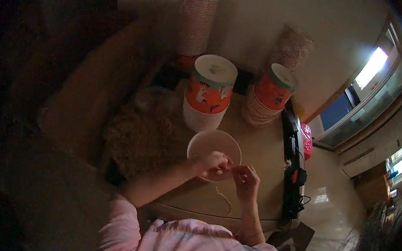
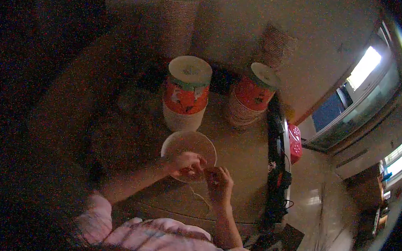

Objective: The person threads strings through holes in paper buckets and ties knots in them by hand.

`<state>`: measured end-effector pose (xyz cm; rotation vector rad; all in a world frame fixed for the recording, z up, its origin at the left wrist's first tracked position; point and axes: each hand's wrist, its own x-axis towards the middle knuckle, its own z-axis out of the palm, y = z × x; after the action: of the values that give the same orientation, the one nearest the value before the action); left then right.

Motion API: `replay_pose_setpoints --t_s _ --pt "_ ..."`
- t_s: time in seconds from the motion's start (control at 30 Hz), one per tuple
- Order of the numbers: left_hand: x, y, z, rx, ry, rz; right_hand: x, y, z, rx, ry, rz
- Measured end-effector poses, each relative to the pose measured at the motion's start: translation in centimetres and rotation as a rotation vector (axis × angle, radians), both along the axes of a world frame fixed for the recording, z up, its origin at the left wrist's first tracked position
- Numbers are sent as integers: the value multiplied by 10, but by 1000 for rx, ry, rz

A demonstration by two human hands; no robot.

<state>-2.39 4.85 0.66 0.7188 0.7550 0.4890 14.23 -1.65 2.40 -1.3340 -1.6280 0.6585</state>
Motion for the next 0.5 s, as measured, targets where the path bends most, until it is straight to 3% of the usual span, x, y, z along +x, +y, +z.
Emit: replay_pose_setpoints --t_s 0.07,0.17,0.27,0.33,0.4,0.47,0.5 --pt "-2 8 2 46 141 -193 -1 -1 6 52 -46 -6" --pt "-5 6 9 -73 127 -287 -5 -8 9 -99 118 -16" --pt "-4 0 33 41 402 -325 -1 -7 0 83 -78 51" --pt "-2 3 22 42 443 -341 -9 -7 -10 -191 565 84" --pt "0 5 18 50 470 -336 -10 -7 -10 -183 551 91" --pt "1 2 26 67 486 -309 -10 -11 3 103 -119 71" --pt "2 1 27 53 467 -285 -10 -11 2 111 -111 71"
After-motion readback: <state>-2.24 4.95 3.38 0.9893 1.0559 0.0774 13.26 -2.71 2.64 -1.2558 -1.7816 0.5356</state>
